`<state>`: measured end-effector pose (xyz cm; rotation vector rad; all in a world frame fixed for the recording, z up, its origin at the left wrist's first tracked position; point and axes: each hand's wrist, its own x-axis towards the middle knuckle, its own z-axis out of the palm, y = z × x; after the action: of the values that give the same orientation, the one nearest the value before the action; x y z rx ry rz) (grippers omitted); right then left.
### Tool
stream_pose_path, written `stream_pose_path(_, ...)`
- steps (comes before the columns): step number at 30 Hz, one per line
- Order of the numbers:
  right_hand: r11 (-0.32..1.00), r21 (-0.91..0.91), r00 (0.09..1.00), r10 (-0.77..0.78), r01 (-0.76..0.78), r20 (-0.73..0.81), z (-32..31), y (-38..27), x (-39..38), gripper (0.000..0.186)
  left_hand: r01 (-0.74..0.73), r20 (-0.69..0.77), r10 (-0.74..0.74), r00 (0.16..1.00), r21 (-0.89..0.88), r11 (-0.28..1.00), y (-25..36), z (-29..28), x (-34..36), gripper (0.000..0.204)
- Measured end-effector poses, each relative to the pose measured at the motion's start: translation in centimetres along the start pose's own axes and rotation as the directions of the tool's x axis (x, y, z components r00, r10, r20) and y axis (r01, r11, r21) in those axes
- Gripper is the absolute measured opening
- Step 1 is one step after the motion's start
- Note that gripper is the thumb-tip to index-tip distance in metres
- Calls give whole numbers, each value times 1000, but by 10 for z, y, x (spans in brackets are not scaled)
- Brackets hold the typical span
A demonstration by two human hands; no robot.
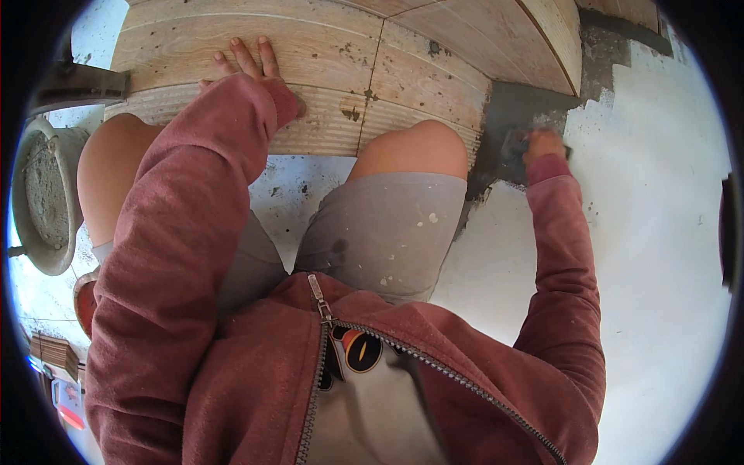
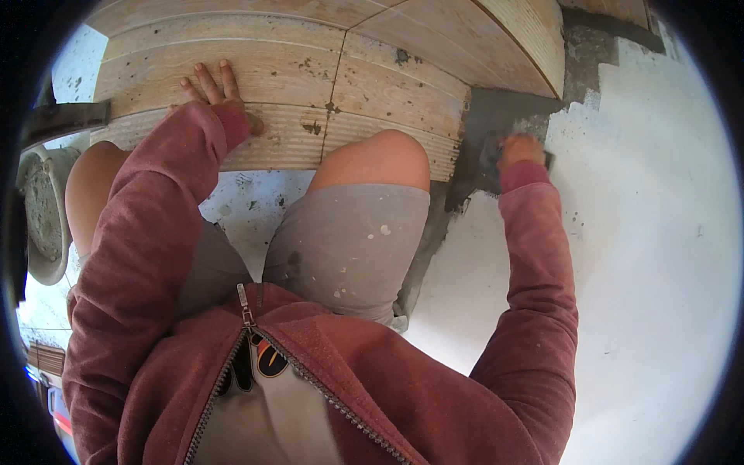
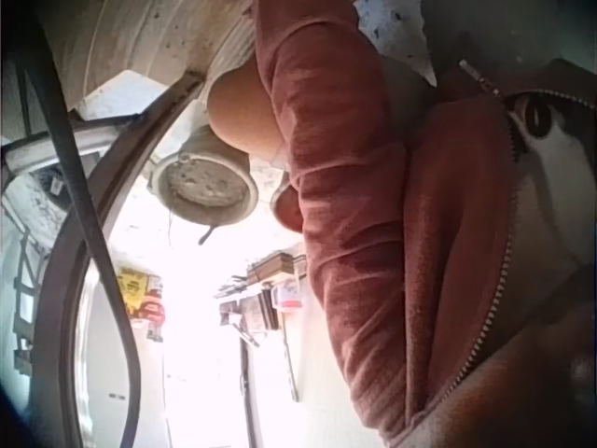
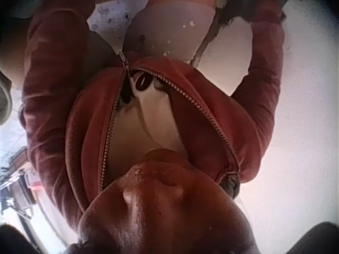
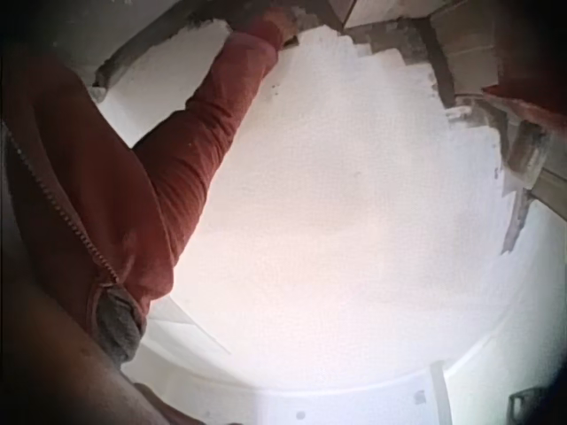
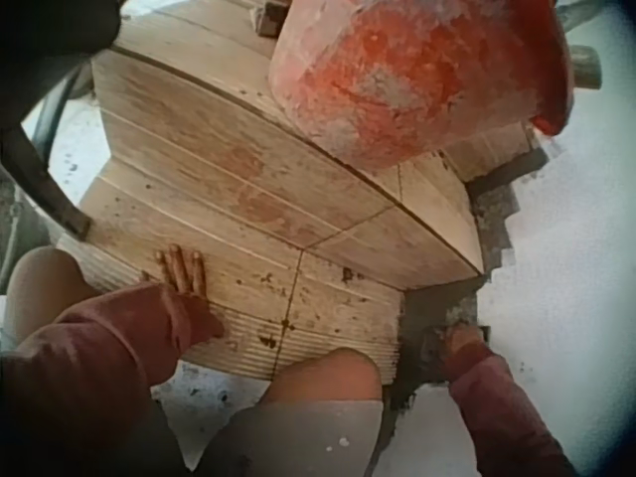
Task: The person applies mortar onto the wall next to the stairs using a trowel, washes the tools in a bucket of water with a brush, and smooths the plastered wall surface using a float.
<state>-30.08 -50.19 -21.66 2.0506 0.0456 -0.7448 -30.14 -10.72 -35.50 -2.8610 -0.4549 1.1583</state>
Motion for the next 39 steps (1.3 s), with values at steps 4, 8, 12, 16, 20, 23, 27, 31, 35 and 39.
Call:
stream_pose_path(4,996,-59,981,59,-71,-187,-7,16,26,45,-19,-24,19,1000,2,1000,1,0,1,113)
stream_pose_path(8,999,-6,992,46,-47,-121,10,-20,20,48,-5,3,5,1000,16,1000,0,0,0,112)
stream_pose_path(12,997,-7,997,-73,73,28,12,-5,-16,48,4,11,-4,1000,21,1000,0,-4,-2,110)
stream_pose_path(16,997,33,997,65,-64,-48,9,5,0,45,-18,-22,19,1000,30,999,2,-2,-1,108)
stream_pose_path(20,998,-67,1000,-1,1,-5,38,-39,-18,42,-38,-14,39,999,43,998,-2,1,-1,107)
stream_pose_path(23,999,-6,996,-50,51,68,19,-22,-47,23,10,-40,-8,999,52,999,2,0,-2,106)
stream_pose_path(27,998,33,988,59,-54,-146,-2,-11,-33,33,1,-32,1,999,65,998,0,1,1,105)
stream_pose_path(31,996,-65,998,-60,62,27,32,-42,-38,34,-8,-11,8,1000,45,999,1,1,3,107)
stream_pose_path(35,996,-16,989,-86,89,118,5,-18,-66,32,1,-47,1,999,40,999,2,1,0,109)
stream_pose_path(39,995,65,989,87,-80,-117,9,-10,-22,48,11,-37,-8,999,70,997,5,6,7,109)
